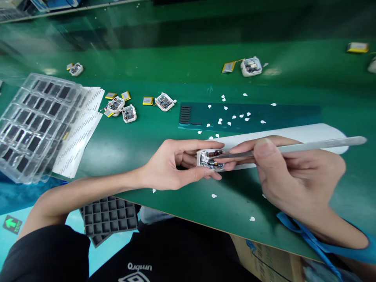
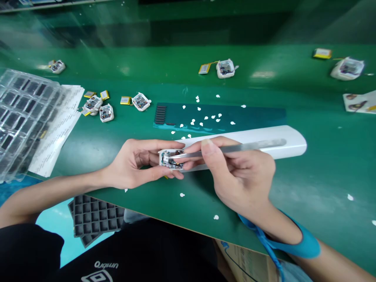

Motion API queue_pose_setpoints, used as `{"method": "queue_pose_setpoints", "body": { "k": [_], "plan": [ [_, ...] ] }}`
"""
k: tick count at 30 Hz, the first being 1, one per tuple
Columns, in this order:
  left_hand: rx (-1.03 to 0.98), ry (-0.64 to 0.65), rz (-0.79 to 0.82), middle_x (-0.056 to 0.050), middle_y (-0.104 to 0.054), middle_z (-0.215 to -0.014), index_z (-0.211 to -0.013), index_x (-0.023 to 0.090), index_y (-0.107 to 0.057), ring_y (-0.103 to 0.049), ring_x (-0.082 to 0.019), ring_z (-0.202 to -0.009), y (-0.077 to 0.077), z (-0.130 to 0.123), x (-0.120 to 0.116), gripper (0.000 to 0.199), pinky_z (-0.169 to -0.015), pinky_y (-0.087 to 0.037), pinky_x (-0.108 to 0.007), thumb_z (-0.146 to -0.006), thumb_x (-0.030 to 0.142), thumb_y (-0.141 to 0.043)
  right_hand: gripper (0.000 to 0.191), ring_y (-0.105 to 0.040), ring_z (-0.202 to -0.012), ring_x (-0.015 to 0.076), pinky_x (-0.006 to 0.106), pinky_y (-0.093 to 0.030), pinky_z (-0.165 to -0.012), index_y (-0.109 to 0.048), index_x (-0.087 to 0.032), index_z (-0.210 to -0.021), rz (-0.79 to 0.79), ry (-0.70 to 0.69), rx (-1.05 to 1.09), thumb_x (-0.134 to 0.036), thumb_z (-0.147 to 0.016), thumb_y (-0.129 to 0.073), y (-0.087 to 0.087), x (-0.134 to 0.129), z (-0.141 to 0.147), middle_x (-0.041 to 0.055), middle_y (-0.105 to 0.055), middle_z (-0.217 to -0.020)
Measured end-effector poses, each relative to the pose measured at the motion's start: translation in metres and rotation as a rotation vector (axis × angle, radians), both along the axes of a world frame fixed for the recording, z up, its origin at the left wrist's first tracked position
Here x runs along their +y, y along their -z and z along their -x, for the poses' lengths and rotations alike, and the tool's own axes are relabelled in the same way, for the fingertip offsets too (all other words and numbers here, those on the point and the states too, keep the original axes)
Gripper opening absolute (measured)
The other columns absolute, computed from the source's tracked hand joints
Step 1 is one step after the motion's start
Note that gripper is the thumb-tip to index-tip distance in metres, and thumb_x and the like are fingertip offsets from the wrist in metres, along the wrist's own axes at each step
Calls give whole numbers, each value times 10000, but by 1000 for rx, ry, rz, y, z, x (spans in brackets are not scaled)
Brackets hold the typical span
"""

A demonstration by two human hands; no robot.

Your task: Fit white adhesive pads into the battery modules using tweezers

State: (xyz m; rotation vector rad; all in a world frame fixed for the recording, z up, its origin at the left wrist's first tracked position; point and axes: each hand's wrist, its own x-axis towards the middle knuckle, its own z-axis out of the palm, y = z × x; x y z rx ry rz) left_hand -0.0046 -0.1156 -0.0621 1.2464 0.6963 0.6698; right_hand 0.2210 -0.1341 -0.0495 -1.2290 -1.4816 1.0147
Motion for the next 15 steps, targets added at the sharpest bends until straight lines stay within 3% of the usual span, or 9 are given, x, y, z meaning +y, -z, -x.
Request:
{"method": "queue_pose_setpoints", "body": {
  "k": [8,15],
  "plan": [
    [16,3,5,-148,-852,-1121,-1480,86,-640,-854,-275,-1051,0,0,0,509,-919,-745,-355,-987,166,-741,290,-822,-754,264,446,-735,-677,-856,-415,-999,-59,-27,-108,-344,-1130,-607,2,-1,-6,-6,-830,-939],
    [20,2,-6,-155,-846,-1142,-1474,88,-637,-857,-281,-1034,1,0,0,513,-925,-747,-378,-977,170,-734,265,-803,-687,241,390,-706,-620,-848,-387,-965,-102,4,-78,-342,-1115,-634,7,-1,-2,-23,-827,-888]
  ]
}}
